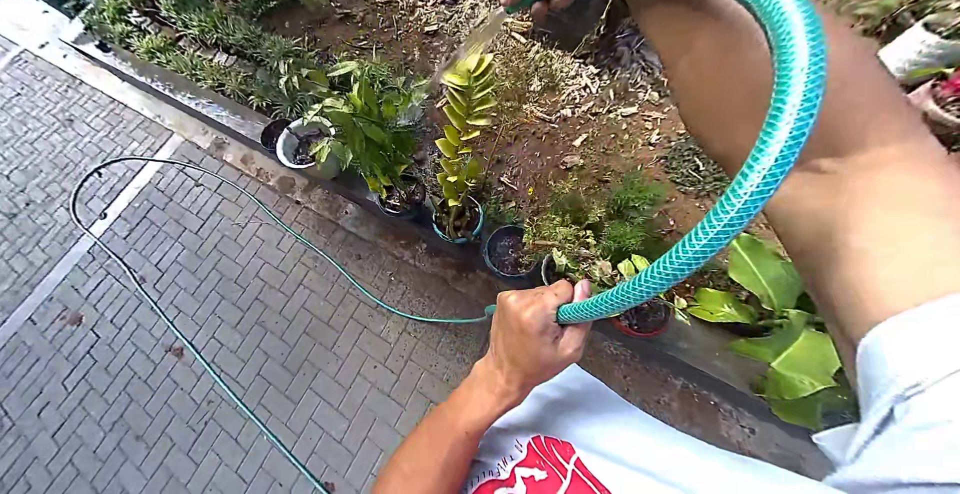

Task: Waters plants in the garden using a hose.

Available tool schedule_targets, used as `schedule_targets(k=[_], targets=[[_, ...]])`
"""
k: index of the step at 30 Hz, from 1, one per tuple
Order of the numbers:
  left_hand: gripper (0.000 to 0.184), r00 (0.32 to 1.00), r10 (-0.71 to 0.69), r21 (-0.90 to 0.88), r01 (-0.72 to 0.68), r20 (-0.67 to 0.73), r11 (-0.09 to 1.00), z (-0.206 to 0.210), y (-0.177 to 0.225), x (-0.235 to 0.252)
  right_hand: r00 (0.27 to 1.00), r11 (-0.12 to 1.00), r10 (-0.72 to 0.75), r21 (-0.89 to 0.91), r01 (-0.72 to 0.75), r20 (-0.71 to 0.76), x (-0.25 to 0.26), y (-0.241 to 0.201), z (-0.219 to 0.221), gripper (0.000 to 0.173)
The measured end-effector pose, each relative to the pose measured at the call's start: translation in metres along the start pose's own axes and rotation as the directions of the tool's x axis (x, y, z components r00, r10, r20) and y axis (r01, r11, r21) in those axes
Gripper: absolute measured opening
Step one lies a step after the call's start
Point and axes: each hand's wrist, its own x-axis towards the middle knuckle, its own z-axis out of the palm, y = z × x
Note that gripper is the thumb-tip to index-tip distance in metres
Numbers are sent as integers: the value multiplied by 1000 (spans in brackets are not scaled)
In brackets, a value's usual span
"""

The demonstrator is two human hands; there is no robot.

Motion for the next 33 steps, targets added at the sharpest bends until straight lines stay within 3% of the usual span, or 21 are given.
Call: schedule_targets(k=[6, 10, 11, 14, 24, 33], targets=[[38, 999, 14, -56, -12, 35, 998, 15, -1, 2, 998, 999, 51, 14, -50, -31, -9, 24, -7, 9], [38, 997, 13, -83, -7, 70, 997, 19, -1, -6, 993, 968, -110, 230, 97, 47, 3, 75, -15, 8], [38, 997, 15, -97, -7, 80, 995, 19, -1, -9, 996, 976, -76, 206, 67, 38, -4, 74, -15, 7], [39, 994, 29, -141, -14, 106, 990, 20, 2, -19, 994, 997, 77, -28, -75, 74, -34, 59, -16, 8], [39, 986, 97, -274, -55, 139, 960, -8, 18, -62, 939, 932, 330, -196, -306, 101, -99, 43, -10, 18], [40, 976, 175, -488, -91, 129, 868, -70, 25, -127, 827, 760, 546, -338, -555, -130, -204, -39, 30, 23]])
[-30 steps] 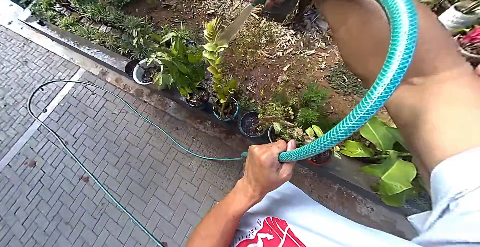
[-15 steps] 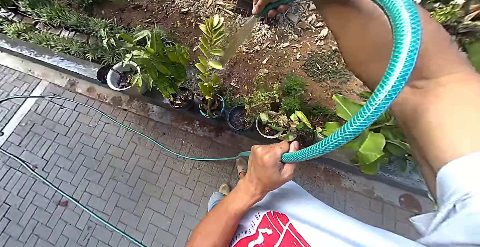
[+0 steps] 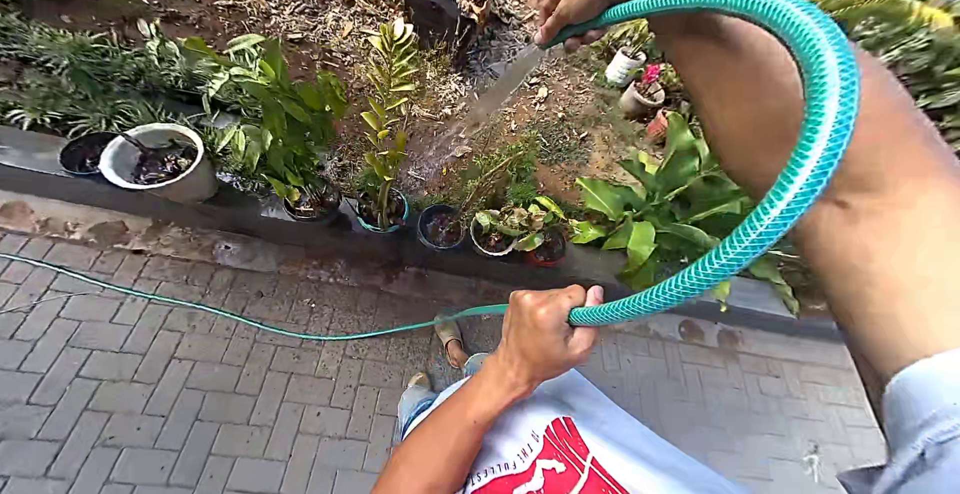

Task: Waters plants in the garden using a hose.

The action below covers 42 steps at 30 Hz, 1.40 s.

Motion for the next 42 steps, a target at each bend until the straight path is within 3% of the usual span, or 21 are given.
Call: schedule_targets(k=[13, 23, 29, 34, 42], targets=[[38, 995, -17, -244, 42, 102, 969, -5, 60, -61, 908, 916, 401, 62, -396, -125, -124, 61, -5, 20], [39, 979, -27, -302, 88, 201, 949, 16, 79, -89, 906, 913, 404, 115, -391, -129, -180, 68, 17, 23], [38, 979, 19, -245, 31, 201, 969, 29, 97, -96, 975, 968, 159, 216, -124, -154, -194, 60, 14, 24], [37, 984, 41, -167, -11, 175, 986, 39, 100, -106, 978, 965, -47, 245, 98, -205, -196, 35, 24, 23], [40, 982, -1, -29, 7, 187, 1000, 86, 111, -130, 958, 924, -187, 291, 247, -220, -207, 55, 26, 23]])
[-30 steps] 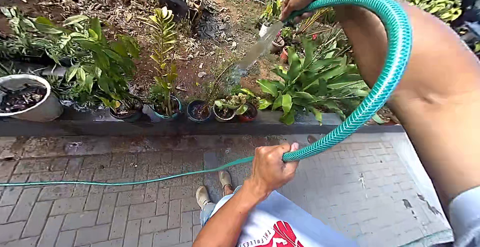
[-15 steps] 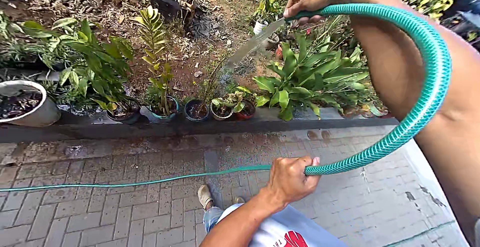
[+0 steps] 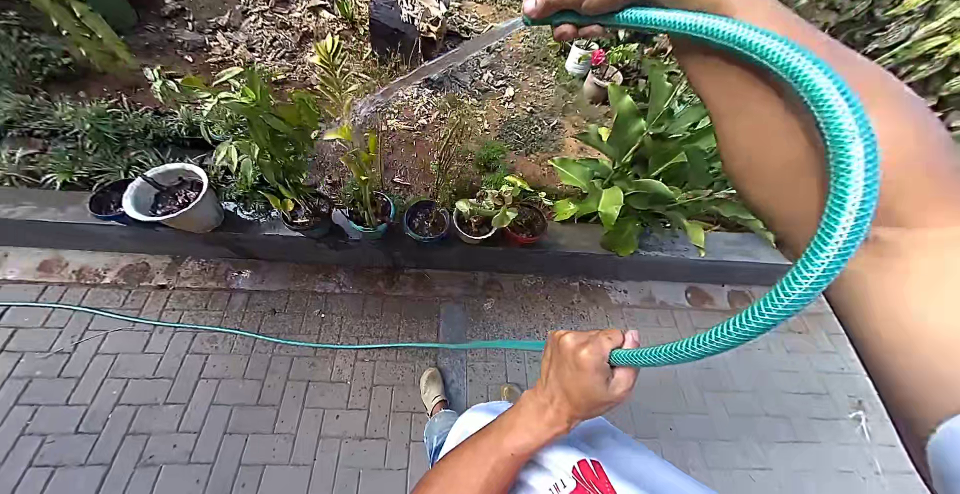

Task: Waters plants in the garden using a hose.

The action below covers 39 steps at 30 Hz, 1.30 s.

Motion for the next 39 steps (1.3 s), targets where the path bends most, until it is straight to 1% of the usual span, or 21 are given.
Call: schedule_targets(k=[2, 5, 7, 10, 12, 14, 16, 18, 20, 22, 24, 26, 28, 30, 33, 36, 39], targets=[[39, 1000, -1, 49, 1, 3, 999, 18, 2, -2, 1000, 999, -13, -53, 13, -12, -11, 18, -8, 25], [41, 1000, -23, 118, 21, 12, 993, 49, 3, -5, 999, 994, 11, -111, -14, -31, -34, 62, -23, 28], [43, 998, -58, 163, 54, 20, 985, 68, -2, -13, 998, 994, 26, -109, -32, -58, -53, 104, -35, 28], [44, 991, -134, 245, 127, 14, 961, 93, -13, -34, 987, 989, 94, -99, -107, -128, -84, 180, -42, 30], [44, 980, -193, 288, 172, 44, 942, 104, -15, -52, 973, 981, 173, -58, -183, -151, -105, 234, -35, 32], [43, 966, -244, 321, 206, 82, 924, 115, -12, -72, 951, 964, 263, 4, -265, -161, -126, 294, -16, 32], [44, 957, -269, 360, 215, 107, 908, 125, -9, -87, 922, 936, 351, 35, -350, -165, -142, 340, 4, 33], [44, 945, -302, 397, 230, 128, 888, 131, -4, -102, 898, 910, 416, 70, -410, -147, -159, 372, 29, 33], [46, 929, -340, 432, 250, 145, 867, 136, 0, -113, 893, 904, 425, 121, -410, -149, -168, 387, 50, 34], [47, 923, -351, 438, 253, 157, 863, 138, 3, -120, 909, 921, 377, 174, -348, -181, -172, 384, 55, 34], [48, 924, -349, 434, 254, 154, 864, 137, 6, -124, 921, 940, 311, 216, -263, -235, -173, 361, 49, 34], [50, 938, -328, 424, 253, 115, 870, 132, 8, -125, 918, 948, 265, 254, -192, -296, -171, 331, 41, 33], [52, 958, -282, 415, 239, 44, 878, 121, 5, -126, 899, 952, 228, 279, -126, -374, -165, 306, 39, 34], [51, 965, -262, 408, 250, -27, 878, 104, 3, -129, 874, 951, 202, 301, -68, -443, -154, 284, 43, 34], [50, 953, -282, 384, 302, -109, 873, 72, -3, -137, 842, 943, 194, 331, -19, -504, -134, 252, 58, 33], [51, 944, -284, 376, 328, -170, 866, 36, -12, -143, 831, 944, 201, 331, -22, -518, -113, 218, 74, 34], [51, 948, -265, 340, 311, -176, 887, -6, -25, -146, 822, 955, 188, 296, -25, -537, -90, 183, 93, 33]])
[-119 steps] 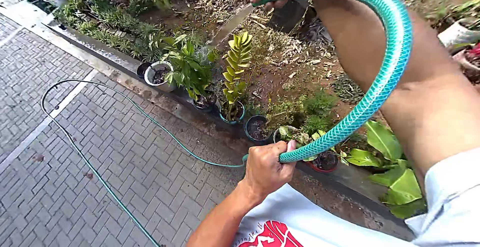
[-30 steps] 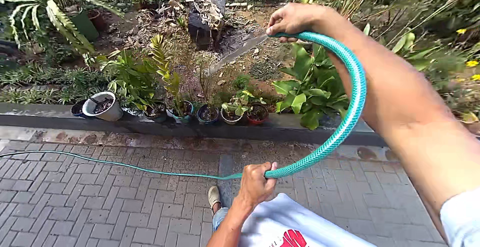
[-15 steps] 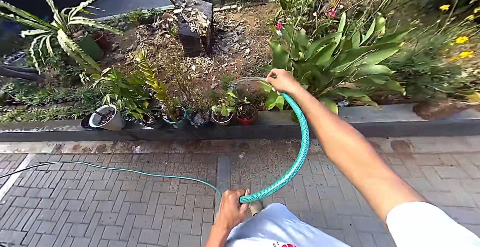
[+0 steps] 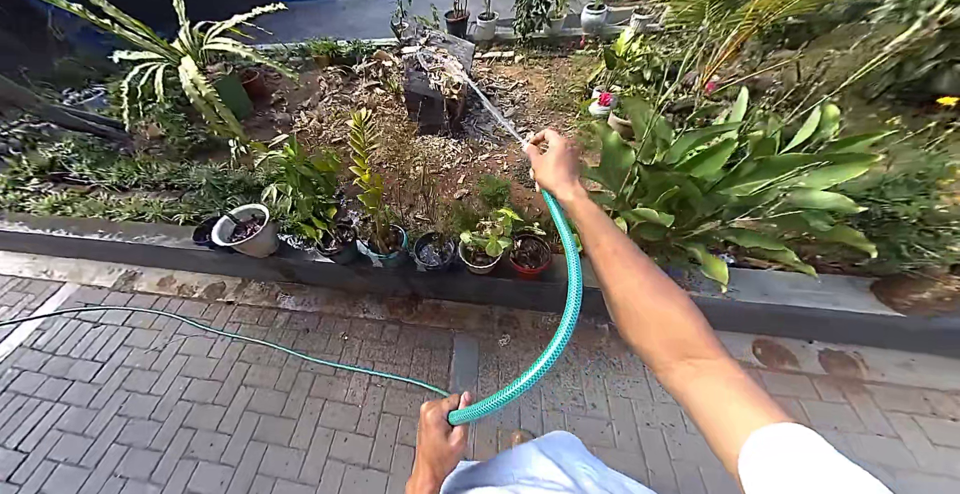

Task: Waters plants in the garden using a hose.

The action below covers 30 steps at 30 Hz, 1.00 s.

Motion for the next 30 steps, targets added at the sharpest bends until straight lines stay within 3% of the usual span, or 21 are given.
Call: schedule_targets(k=[8, 13, 30], targets=[[47, 997, 17, -87, -11, 74, 996, -102, -65, 30, 1000, 996, 0, -84, -1, -13, 6, -74, 85, 33], [49, 995, 45, -130, -34, 86, 991, -142, -91, 46, 1000, 994, 30, -108, -29, 6, 7, -104, 115, 33], [50, 987, 65, -153, -42, 147, 987, -182, -127, 66, 994, 980, 104, -168, -105, -15, 5, -143, 151, 31]])
